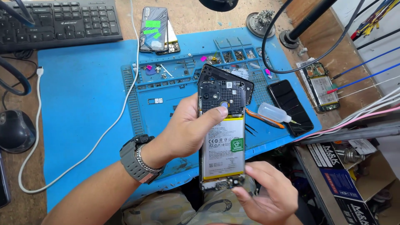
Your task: Reassembling a smartphone by connecting the battery and screen cables to the motherboard and testing the device.
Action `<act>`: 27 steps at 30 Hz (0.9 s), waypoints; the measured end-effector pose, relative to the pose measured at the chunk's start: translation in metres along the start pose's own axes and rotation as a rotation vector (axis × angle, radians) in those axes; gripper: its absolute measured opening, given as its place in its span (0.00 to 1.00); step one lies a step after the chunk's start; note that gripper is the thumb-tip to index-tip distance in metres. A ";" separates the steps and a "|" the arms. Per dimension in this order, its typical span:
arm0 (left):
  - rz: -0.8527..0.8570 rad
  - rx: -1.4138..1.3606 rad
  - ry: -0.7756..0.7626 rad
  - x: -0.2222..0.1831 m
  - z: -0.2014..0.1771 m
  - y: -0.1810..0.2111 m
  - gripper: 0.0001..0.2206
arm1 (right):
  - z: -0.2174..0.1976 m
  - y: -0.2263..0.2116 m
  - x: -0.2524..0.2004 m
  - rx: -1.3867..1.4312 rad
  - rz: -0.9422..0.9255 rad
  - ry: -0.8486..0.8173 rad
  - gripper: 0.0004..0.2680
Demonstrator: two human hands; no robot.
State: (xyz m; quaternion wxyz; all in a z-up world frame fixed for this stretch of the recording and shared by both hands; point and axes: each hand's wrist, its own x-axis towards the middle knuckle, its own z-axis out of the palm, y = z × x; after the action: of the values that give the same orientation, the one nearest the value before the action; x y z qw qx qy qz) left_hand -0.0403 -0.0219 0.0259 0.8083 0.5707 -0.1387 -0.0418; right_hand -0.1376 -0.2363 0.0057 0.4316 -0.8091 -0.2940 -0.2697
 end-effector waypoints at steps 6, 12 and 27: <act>-0.141 0.424 0.075 -0.002 0.012 0.025 0.06 | -0.004 -0.003 0.027 -0.164 0.043 -0.313 0.08; -0.147 0.573 0.040 -0.005 0.015 0.036 0.09 | -0.005 -0.001 0.041 -0.269 -0.195 -0.403 0.04; -0.083 0.400 0.127 0.003 0.009 0.023 0.05 | -0.005 -0.004 0.054 -0.250 -0.441 -0.307 0.05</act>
State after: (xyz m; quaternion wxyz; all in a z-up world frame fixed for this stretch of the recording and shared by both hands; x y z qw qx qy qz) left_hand -0.0424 -0.0232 0.0506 0.6836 0.7264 -0.0695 -0.0106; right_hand -0.1046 -0.2255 0.0471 0.2100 -0.8040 -0.4888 -0.2656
